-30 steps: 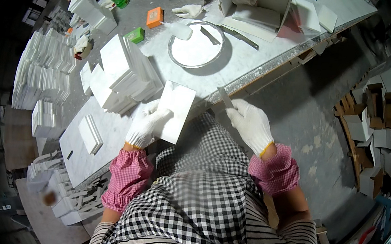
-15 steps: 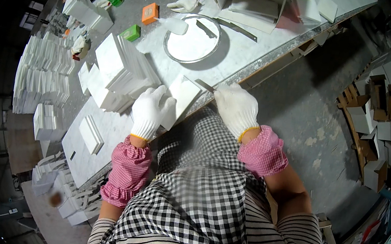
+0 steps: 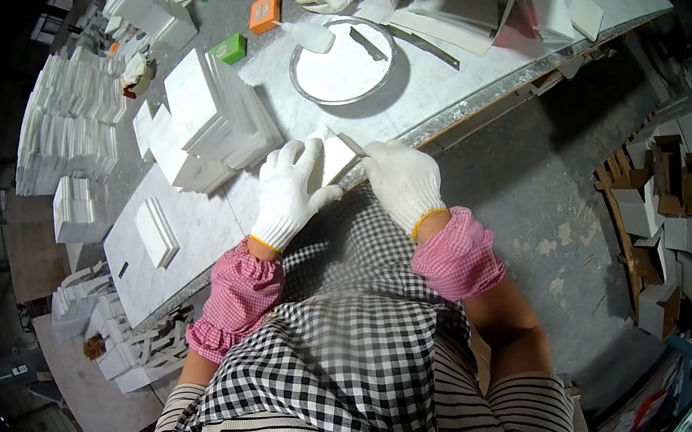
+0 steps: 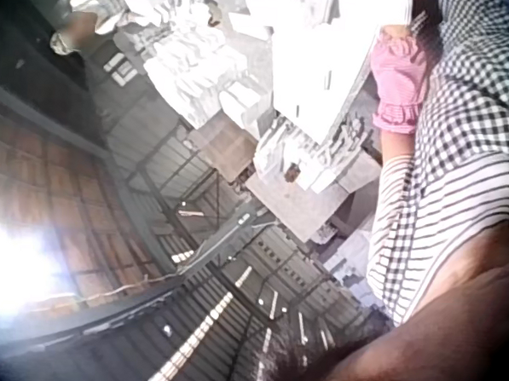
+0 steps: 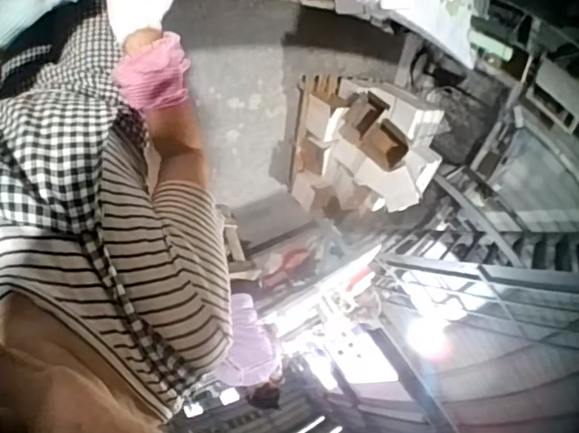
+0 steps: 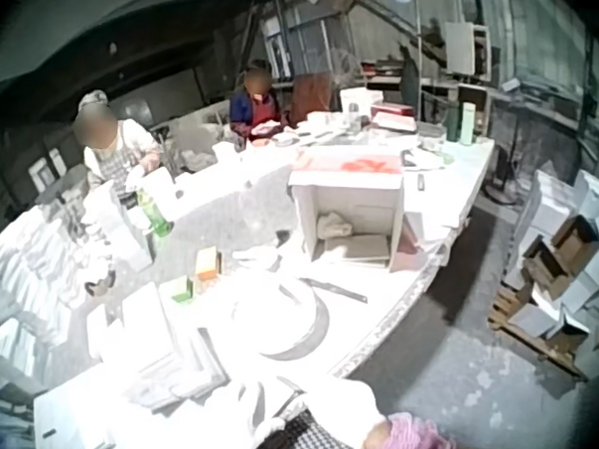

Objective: The person picks up white rectangular blocks from a stack, places them on a metal table, and uses a knife to trim the edges. The person repeats this process for multiple blocks, stacking the trimmed pieces on the table.

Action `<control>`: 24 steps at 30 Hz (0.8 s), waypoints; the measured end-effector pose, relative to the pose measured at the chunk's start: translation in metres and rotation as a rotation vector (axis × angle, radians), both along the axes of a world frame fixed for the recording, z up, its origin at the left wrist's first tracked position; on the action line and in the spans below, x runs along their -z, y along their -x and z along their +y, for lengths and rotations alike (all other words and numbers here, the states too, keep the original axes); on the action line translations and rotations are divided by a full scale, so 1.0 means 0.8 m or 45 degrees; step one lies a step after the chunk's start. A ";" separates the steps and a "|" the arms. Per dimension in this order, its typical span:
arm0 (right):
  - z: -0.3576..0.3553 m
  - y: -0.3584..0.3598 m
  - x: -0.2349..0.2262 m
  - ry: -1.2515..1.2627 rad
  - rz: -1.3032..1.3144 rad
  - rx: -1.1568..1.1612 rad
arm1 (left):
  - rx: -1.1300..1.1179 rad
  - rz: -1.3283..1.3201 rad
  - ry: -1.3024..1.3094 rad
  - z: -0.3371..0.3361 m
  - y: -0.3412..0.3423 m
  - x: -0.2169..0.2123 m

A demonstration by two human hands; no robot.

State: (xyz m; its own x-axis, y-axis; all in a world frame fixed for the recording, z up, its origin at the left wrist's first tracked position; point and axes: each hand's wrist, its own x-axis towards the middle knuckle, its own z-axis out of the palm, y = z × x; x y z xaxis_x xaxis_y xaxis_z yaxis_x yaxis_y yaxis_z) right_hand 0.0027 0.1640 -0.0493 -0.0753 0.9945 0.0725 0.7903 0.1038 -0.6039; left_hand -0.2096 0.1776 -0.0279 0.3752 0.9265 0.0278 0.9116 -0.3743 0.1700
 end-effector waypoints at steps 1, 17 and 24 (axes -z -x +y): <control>0.001 0.001 0.000 -0.004 0.000 -0.008 | 0.006 -0.005 -0.002 0.000 0.001 0.002; 0.014 0.013 -0.006 -0.085 -0.205 -0.111 | 0.044 -0.073 0.004 0.004 0.006 0.009; 0.017 0.026 0.002 -0.011 -0.320 -0.091 | 0.067 -0.068 -0.016 0.006 0.006 0.013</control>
